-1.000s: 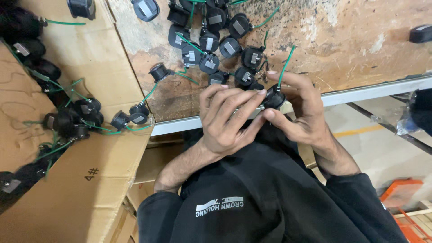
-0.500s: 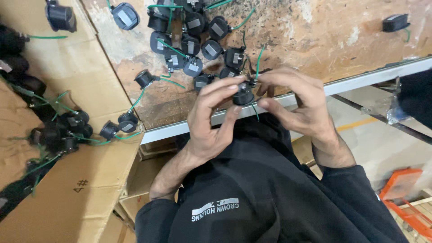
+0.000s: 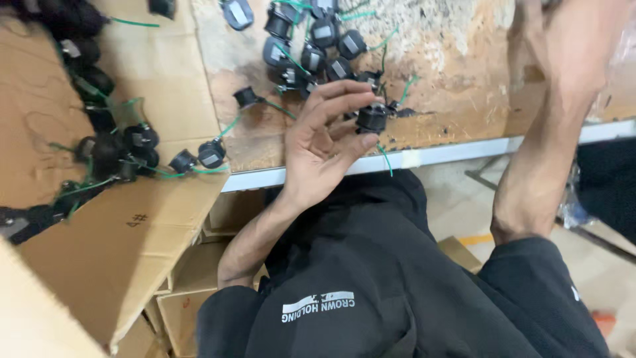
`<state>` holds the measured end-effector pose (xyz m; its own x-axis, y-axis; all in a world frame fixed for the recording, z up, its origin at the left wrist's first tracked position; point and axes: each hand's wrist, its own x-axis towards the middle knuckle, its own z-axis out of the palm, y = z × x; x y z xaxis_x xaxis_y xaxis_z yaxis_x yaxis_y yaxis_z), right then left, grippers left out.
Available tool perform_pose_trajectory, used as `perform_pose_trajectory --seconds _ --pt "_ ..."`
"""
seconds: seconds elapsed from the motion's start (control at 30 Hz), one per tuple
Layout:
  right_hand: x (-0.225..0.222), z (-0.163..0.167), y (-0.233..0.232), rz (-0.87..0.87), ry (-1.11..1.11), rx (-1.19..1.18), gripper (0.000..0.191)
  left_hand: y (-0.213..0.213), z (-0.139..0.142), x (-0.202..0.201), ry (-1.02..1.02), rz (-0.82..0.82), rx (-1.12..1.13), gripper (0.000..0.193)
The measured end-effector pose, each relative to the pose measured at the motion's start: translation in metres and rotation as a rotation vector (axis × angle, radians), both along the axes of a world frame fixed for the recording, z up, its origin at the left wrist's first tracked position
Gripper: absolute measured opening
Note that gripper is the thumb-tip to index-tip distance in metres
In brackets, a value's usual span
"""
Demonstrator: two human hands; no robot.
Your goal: The person gathers black plug adapters with green wires from a workbench, bundles several in one hand, and uses a small handheld tool to press and trim at the plug bodies. They then place the bundled adapters into an open cardboard box beside the bench.
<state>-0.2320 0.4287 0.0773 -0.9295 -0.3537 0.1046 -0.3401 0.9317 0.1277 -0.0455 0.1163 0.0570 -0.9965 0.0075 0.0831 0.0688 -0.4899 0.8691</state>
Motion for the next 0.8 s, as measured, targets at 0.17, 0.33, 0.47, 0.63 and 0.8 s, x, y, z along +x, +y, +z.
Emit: perform_pose_trajectory --seconds 0.17,0.33,0.47,0.63,0.8 --pt "0.027 0.042 -0.025 0.027 -0.167 -0.669 0.020 0.001 0.001 -0.020 0.040 0.036 0.119 0.045" --pt "0.038 0.060 -0.065 0.283 -0.376 -1.135 0.022 -0.006 0.000 -0.041 -0.021 -0.024 0.220 0.038" --pt "0.074 0.069 -0.094 0.352 -0.354 -1.199 0.026 -0.012 0.006 -0.043 -0.042 -0.044 0.176 0.032" --pt "0.077 0.062 -0.114 0.320 -0.063 -0.947 0.025 -0.015 0.003 -0.053 -0.051 -0.015 0.203 0.032" --pt "0.083 0.067 -0.122 0.366 0.009 -0.774 0.024 -0.012 -0.002 -0.048 -0.048 0.004 0.302 0.032"
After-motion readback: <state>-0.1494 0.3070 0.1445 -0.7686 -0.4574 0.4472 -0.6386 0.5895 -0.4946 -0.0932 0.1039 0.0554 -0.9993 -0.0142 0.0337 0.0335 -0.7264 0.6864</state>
